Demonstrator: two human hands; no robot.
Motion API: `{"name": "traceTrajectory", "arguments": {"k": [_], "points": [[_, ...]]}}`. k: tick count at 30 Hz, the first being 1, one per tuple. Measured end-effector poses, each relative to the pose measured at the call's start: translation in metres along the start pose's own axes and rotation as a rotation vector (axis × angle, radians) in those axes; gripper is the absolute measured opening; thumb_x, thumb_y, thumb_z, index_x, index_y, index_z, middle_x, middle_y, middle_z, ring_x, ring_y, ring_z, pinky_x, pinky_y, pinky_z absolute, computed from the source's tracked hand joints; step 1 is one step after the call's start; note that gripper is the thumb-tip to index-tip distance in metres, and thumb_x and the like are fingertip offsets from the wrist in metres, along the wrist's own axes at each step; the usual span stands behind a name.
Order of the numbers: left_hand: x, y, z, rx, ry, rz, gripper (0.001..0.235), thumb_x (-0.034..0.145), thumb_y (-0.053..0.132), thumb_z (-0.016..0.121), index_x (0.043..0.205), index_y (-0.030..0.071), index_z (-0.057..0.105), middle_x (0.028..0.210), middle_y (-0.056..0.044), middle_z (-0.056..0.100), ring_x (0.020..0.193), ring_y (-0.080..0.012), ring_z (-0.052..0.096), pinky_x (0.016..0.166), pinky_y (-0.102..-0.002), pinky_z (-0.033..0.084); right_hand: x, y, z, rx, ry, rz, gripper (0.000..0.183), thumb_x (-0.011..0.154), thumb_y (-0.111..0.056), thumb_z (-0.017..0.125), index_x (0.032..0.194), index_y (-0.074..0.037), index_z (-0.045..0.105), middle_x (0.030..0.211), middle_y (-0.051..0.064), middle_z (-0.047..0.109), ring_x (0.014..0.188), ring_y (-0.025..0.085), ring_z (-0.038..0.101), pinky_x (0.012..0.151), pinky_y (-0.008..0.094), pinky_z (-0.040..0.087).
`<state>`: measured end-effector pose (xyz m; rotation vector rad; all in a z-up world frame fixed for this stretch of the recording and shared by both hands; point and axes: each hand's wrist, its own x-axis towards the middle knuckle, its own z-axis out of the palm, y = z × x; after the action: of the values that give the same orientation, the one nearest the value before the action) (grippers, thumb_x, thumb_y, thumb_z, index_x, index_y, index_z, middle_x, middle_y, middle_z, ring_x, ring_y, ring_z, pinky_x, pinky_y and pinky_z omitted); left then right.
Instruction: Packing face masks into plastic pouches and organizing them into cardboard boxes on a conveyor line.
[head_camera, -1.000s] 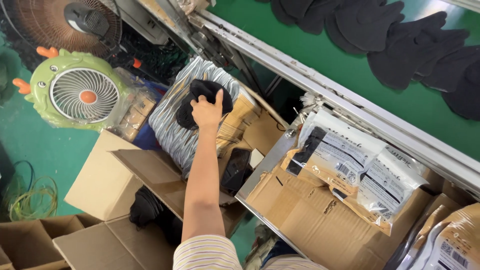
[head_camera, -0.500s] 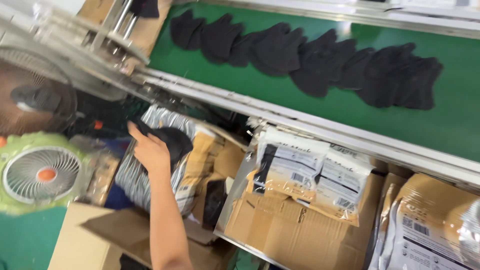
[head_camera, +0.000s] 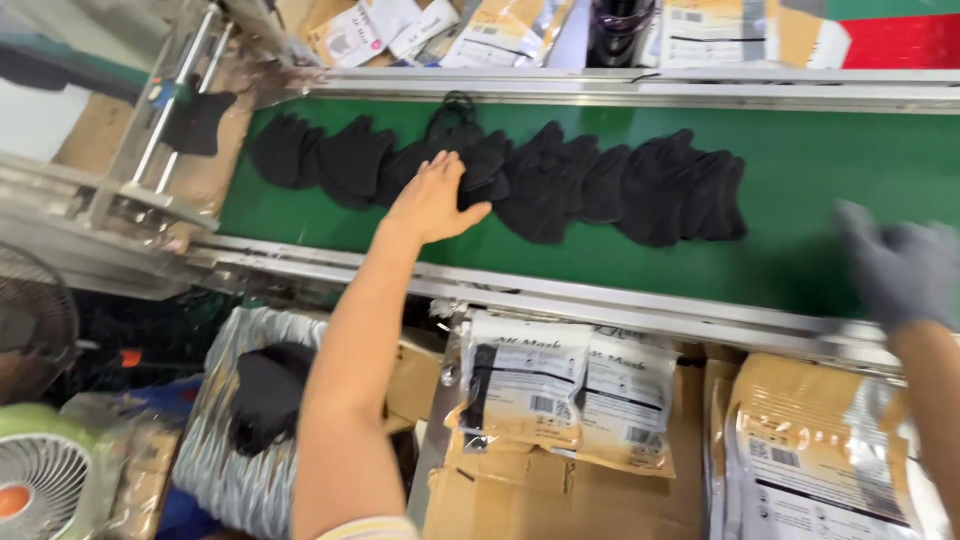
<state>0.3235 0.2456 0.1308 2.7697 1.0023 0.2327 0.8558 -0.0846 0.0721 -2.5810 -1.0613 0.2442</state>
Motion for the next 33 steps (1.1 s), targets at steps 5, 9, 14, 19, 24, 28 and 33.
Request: {"name": "traceTrajectory", "arguments": {"k": [5,9,14,19,24,28,33], "points": [[0.002,0.01,-0.005,0.047,-0.131,0.015,0.094,0.077,0.041,0.076,0.147,-0.009,0.036,0.15,-0.038,0.038,0.137,-0.0517,0.034,0.113,-0.053,0.03,-0.009,-0.202,0.029,0.102,-0.177,0.038,0.11,0.081,-0.086,0.065,0.128,0.013,0.056,0.155,0.036,0.022,0.148,0.049,0.008,0.111,0.073,0.002],[0.011,-0.006,0.04,0.254,-0.141,-0.001,0.073,0.092,0.03,0.063,0.149,-0.007,0.04,0.148,-0.042,0.038,0.14,-0.0563,0.036,0.116,-0.058,0.032,0.004,-0.217,0.072,0.096,0.05,-0.294,0.083,0.073,-0.054,0.086,0.121,0.01,0.063,0.148,0.034,0.04,0.144,0.051,0.025,0.113,0.066,0.021],[0.014,-0.034,0.106,0.489,0.006,-0.01,0.059,0.098,0.016,0.057,0.149,-0.01,0.045,0.148,-0.046,0.042,0.14,-0.0616,0.038,0.114,-0.063,0.033,0.003,-0.22,0.041,0.521,0.136,-0.042,0.04,0.091,-0.023,0.085,0.114,0.005,0.069,0.112,0.021,0.074,0.101,0.033,0.07,0.094,0.044,0.057],[0.014,0.007,0.053,0.351,-0.081,-0.099,0.067,0.086,0.018,0.062,0.144,-0.011,0.044,0.145,-0.045,0.041,0.139,-0.0591,0.037,0.115,-0.062,0.032,-0.064,-0.334,0.035,1.112,-0.232,-0.23,0.037,0.081,-0.014,0.084,0.111,0.001,0.068,0.103,0.013,0.073,0.089,0.022,0.068,0.076,0.038,0.059],[0.016,0.007,0.052,0.284,-0.044,-0.106,0.066,0.084,0.015,0.066,0.14,-0.011,0.046,0.143,-0.045,0.042,0.137,-0.0584,0.038,0.112,-0.062,0.034,-0.05,-0.354,0.065,0.305,0.015,-0.187,0.074,0.067,-0.043,0.091,0.119,0.003,0.064,0.126,0.026,0.063,0.122,0.041,0.055,0.1,0.051,0.045],[0.023,0.014,0.067,0.446,-0.023,-0.088,0.058,0.085,0.009,0.066,0.137,-0.01,0.049,0.14,-0.044,0.047,0.134,-0.0573,0.045,0.111,-0.06,0.039,-0.036,-0.346,0.077,-0.088,0.119,-0.149,0.11,0.052,-0.068,0.098,0.125,0.005,0.061,0.15,0.034,0.041,0.15,0.05,0.021,0.115,0.065,0.017],[0.019,0.046,0.042,0.112,0.181,-0.168,0.045,0.092,0.007,0.062,0.135,-0.005,0.052,0.132,-0.034,0.06,0.121,-0.0492,0.06,0.102,-0.053,0.05,-0.048,-0.304,0.053,0.613,-0.198,-0.349,0.045,0.071,-0.02,0.087,0.108,-0.003,0.069,0.121,0.015,0.069,0.113,0.03,0.059,0.101,0.04,0.048]]}}
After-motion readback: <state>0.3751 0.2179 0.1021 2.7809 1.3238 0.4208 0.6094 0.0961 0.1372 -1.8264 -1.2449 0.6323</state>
